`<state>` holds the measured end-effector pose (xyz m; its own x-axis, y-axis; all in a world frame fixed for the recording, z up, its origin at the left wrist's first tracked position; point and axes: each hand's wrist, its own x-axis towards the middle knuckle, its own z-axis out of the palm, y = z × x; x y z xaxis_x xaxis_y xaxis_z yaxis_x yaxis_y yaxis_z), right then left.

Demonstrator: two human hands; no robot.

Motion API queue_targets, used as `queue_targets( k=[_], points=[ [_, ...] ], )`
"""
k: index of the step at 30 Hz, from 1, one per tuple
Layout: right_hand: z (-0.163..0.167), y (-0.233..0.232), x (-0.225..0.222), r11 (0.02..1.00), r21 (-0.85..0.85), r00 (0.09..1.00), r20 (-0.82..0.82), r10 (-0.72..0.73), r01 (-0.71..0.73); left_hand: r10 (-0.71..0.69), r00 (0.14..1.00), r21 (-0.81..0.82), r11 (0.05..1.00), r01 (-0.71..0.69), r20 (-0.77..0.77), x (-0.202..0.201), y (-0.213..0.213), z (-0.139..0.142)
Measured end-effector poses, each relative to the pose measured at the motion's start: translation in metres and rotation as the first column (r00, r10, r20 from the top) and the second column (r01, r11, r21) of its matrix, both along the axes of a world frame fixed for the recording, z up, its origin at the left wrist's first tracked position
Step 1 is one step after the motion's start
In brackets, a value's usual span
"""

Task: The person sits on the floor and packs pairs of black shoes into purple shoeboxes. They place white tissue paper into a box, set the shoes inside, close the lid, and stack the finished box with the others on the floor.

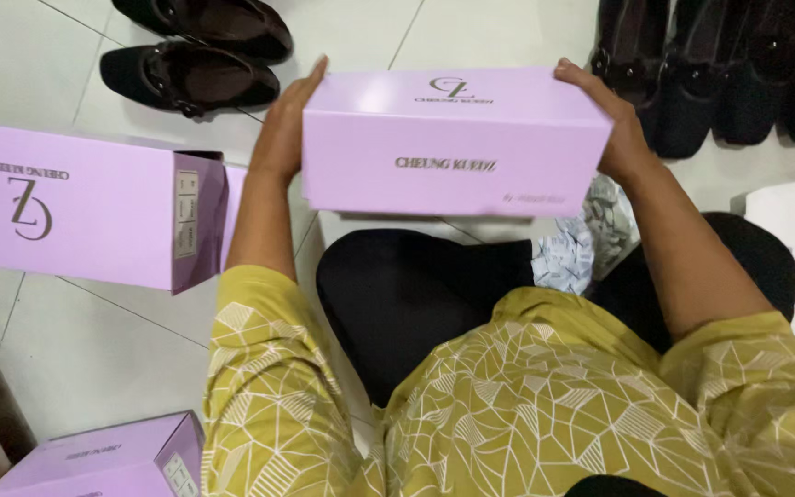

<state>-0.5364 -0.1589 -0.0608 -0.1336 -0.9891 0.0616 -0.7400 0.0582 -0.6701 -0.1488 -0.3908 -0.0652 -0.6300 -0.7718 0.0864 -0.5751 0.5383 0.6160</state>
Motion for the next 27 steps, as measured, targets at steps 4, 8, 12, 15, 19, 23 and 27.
queue_targets(
  k=[4,8,12,15,19,23,27],
  points=[
    [0.000,0.004,0.001,0.978,0.188,0.973,0.192,-0.130,0.093,-0.056,0.951,0.263,0.965,-0.026,0.303,0.007,-0.007,0.027],
    [-0.001,0.003,-0.001,0.979,0.203,0.804,0.579,-0.138,0.022,-0.116,0.922,0.390,0.920,-0.040,0.369,0.019,-0.001,0.029],
    [0.005,0.005,0.011,0.906,0.423,0.596,0.730,-0.333,-0.012,0.095,0.992,0.678,0.735,-0.015,-0.080,0.024,0.005,0.006],
    [0.012,-0.001,0.021,0.959,0.272,0.652,0.743,-0.152,-0.086,0.554,0.760,0.928,0.326,0.178,-0.340,0.020,0.007,-0.006],
    [0.010,-0.024,0.031,0.965,0.260,0.854,0.511,-0.100,-0.043,0.318,0.948,0.747,0.632,-0.207,-0.007,0.000,0.014,-0.007],
    [-0.010,-0.047,0.036,0.984,0.167,0.955,0.297,0.008,-0.060,0.295,0.939,0.438,0.878,-0.193,-0.176,-0.015,0.025,-0.009],
    [-0.038,-0.050,0.045,1.000,-0.018,0.922,0.386,-0.002,0.010,0.376,0.854,0.342,0.905,-0.254,-0.359,-0.011,0.027,-0.031]
  ],
)
